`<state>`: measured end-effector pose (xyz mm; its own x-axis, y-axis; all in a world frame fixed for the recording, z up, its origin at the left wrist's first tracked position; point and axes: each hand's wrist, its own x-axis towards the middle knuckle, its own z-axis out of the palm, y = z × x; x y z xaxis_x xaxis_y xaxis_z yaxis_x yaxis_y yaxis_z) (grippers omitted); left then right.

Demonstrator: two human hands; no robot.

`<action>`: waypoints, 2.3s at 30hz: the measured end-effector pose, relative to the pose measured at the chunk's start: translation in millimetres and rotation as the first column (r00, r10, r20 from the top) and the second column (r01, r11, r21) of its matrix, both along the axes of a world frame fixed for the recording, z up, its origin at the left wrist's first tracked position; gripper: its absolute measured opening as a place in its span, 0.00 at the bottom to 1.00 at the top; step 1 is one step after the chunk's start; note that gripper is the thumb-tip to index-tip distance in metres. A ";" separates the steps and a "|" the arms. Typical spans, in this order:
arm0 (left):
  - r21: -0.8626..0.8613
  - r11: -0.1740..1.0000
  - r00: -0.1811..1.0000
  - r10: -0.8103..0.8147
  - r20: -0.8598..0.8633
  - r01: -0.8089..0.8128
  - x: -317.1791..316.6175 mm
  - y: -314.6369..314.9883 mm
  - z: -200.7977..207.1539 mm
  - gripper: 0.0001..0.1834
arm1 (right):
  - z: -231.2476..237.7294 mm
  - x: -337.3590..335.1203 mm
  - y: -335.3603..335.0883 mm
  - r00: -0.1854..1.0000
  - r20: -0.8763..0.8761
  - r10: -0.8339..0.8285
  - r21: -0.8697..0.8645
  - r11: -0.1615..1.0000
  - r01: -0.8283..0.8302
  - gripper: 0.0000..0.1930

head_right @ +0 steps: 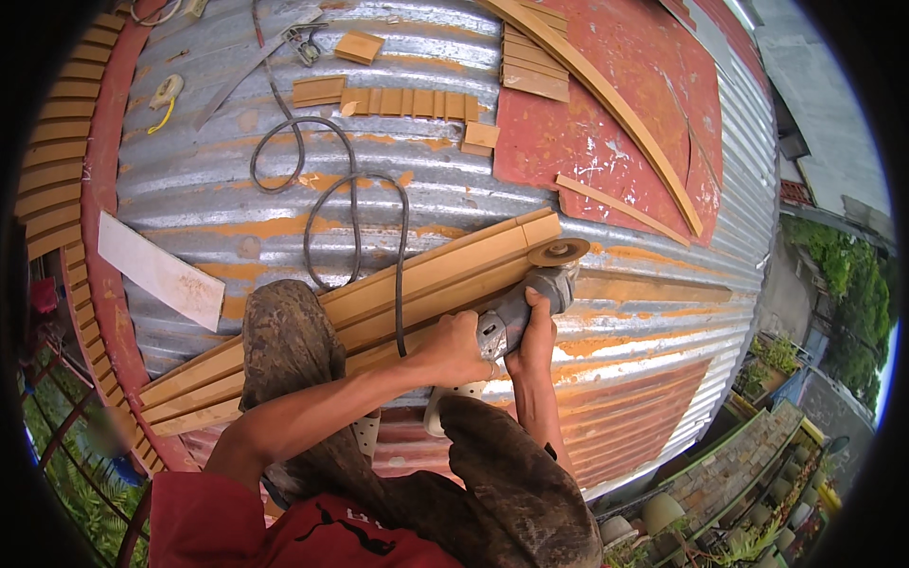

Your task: The person marks wooden planks with a pencil, cuts them using an angle grinder, fits them against a wall structure to mark further, and cuts them again with the angle grinder.

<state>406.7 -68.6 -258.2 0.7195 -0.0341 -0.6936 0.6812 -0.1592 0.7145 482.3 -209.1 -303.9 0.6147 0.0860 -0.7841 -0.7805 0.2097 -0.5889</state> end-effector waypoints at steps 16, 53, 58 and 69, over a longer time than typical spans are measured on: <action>-0.005 1.000 0.999 -0.010 -0.041 0.010 4.7 -3.5 -7.3 0.31 | -8.1 5.4 -6.1 1.000 -0.001 0.022 0.010 1.000 -0.022 0.20; -0.010 1.000 0.999 -0.002 -0.054 0.001 -8.4 3.9 3.3 0.33 | -0.1 -7.2 2.7 0.999 -0.019 0.039 0.004 0.999 -0.039 0.22; -0.026 1.000 0.998 0.004 -0.060 -0.005 -6.5 5.5 2.9 0.32 | 0.4 -5.2 4.9 0.999 -0.016 0.043 -0.017 0.999 -0.043 0.21; 0.064 0.997 0.949 -0.057 0.309 0.039 27.2 -25.9 0.8 0.34 | 29.4 29.4 -21.8 0.956 0.248 -0.157 0.115 0.985 0.132 0.20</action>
